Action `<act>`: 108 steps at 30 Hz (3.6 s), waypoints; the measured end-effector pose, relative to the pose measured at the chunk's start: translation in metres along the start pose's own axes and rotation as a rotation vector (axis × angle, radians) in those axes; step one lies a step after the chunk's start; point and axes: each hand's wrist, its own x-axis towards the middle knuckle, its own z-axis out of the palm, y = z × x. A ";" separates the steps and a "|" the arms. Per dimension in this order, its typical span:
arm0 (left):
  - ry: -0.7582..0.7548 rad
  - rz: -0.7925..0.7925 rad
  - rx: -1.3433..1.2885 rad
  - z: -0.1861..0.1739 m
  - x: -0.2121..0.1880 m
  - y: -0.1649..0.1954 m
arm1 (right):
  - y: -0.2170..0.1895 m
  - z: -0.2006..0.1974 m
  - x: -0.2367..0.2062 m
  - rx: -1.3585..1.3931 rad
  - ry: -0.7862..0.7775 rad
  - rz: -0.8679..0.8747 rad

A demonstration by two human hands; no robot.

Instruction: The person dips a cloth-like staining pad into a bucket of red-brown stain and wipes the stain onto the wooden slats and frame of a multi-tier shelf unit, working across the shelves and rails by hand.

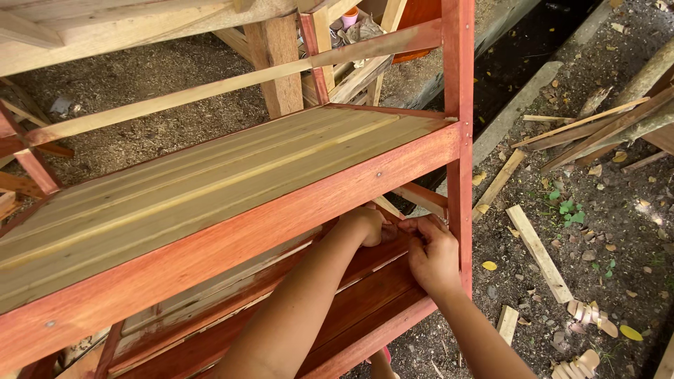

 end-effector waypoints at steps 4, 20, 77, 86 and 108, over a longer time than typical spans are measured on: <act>-0.077 0.003 0.095 -0.006 -0.018 -0.005 | 0.004 0.001 -0.003 -0.008 0.009 -0.033; -0.273 -0.564 -0.096 -0.022 -0.219 -0.106 | -0.007 0.006 -0.005 -0.202 -0.204 -0.025; 0.060 -0.673 -0.180 0.010 -0.191 -0.210 | -0.043 0.143 0.027 0.079 -0.327 -0.018; 0.245 -0.252 -0.258 -0.003 -0.065 -0.099 | -0.030 0.143 0.031 0.068 -0.189 -0.063; 0.046 -1.079 -0.126 0.016 -0.315 -0.257 | -0.103 0.113 0.033 0.229 -0.591 0.151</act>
